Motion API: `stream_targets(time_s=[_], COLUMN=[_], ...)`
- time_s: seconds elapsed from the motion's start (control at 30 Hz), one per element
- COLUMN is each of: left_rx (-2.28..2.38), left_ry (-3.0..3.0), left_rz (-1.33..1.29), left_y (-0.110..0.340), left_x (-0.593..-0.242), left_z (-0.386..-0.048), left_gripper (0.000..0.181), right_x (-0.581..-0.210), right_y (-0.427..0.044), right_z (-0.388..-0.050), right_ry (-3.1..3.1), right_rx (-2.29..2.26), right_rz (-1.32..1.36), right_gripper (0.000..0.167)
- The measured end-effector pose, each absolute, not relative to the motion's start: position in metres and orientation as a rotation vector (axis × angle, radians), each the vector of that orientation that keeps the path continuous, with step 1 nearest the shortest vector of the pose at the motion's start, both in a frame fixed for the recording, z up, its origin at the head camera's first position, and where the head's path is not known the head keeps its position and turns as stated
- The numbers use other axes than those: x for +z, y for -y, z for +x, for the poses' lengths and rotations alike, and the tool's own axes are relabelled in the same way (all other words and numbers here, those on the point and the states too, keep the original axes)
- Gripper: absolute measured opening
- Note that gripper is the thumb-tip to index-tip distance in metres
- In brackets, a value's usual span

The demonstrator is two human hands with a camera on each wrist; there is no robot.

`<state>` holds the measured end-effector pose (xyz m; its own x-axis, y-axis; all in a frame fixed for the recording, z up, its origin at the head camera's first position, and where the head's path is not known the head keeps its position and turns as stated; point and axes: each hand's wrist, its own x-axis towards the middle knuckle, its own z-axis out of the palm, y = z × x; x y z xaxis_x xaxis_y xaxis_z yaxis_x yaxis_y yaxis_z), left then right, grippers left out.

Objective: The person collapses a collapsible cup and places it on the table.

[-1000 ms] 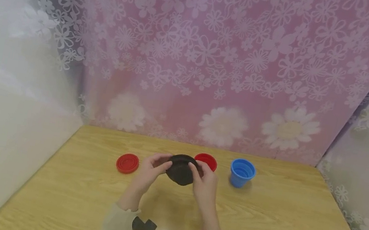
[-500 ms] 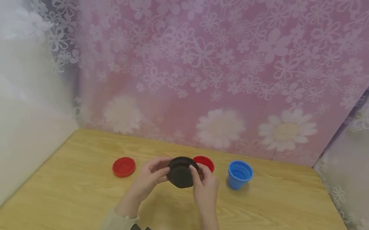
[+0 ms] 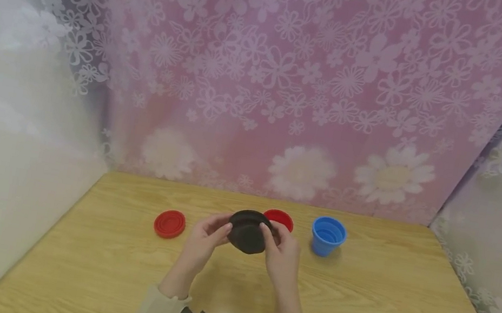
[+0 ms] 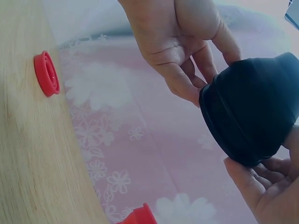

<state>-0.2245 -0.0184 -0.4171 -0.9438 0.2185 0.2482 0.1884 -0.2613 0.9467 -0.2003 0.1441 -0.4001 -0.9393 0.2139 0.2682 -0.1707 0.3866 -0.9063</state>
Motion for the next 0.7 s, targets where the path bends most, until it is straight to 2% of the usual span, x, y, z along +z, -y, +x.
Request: stream_targets(time_s=[0.23, 0.53, 0.7], left_rx=[2.461, 2.613, 2.603], left_ry=[-2.045, -2.079, -2.080], left_rz=[0.415, 0.273, 0.232], left_y=[0.017, 0.016, 0.017], left_x=[-0.415, -0.416, -0.415], left_z=[-0.223, -0.222, -0.222], left_gripper=[0.024, 0.021, 0.022], right_x=[-0.396, -0.397, -0.397], right_y=[-0.144, -0.152, -0.154], right_z=[-0.197, -0.195, -0.195], right_ry=[2.258, 2.147, 2.135], right_rx=[1.812, 2.077, 2.104], right_rz=[0.022, 0.433, 0.486], right_gripper=[0.026, 0.034, 0.037])
